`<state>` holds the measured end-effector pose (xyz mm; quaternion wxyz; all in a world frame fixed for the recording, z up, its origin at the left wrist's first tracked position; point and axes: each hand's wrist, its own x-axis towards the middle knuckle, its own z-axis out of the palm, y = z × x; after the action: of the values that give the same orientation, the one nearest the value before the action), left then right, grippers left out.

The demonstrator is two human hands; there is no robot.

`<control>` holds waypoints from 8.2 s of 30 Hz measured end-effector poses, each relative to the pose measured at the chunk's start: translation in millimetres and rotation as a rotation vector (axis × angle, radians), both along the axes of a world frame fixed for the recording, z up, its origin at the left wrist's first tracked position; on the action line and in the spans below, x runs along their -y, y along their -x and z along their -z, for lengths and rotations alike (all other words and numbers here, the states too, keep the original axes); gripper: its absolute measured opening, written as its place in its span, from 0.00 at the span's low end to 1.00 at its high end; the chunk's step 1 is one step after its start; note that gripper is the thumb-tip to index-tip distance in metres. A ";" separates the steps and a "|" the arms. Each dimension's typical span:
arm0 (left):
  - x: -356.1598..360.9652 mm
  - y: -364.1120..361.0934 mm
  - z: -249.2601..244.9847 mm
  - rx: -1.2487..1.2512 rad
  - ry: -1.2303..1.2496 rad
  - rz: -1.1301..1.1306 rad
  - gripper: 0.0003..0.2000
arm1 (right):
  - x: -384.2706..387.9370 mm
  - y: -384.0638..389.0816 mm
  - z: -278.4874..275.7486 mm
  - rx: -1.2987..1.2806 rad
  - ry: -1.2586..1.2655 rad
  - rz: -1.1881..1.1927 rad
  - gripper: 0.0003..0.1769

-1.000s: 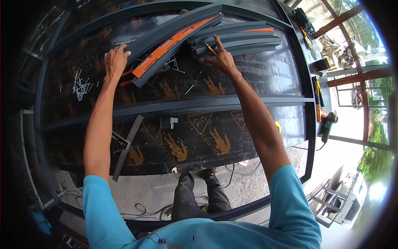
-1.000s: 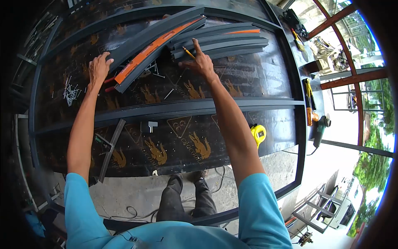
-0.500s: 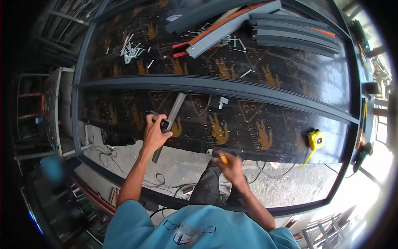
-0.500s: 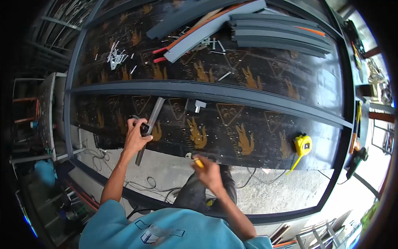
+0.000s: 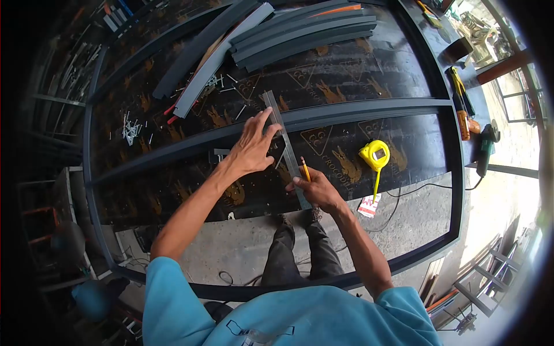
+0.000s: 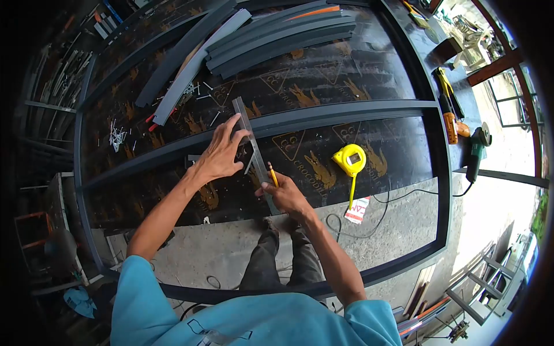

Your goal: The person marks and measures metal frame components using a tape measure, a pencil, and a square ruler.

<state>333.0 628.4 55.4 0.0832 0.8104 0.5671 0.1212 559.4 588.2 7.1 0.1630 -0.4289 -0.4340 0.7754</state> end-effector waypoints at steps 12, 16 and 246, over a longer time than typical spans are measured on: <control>-57.7 9.2 39.0 0.280 0.046 0.283 0.36 | -69.1 -69.2 -44.3 0.290 -0.192 0.433 0.40; -59.0 11.8 41.7 0.279 0.033 0.351 0.34 | -81.0 -47.7 -52.5 0.234 -0.311 0.574 0.22; -99.9 7.6 18.8 0.803 0.679 -0.039 0.19 | -30.4 103.1 10.3 0.546 -1.206 0.449 0.13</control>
<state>325.4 728.3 36.6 0.5498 0.6168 0.5127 0.2332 456.3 618.7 -3.2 0.4140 -0.5223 -0.7149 0.2115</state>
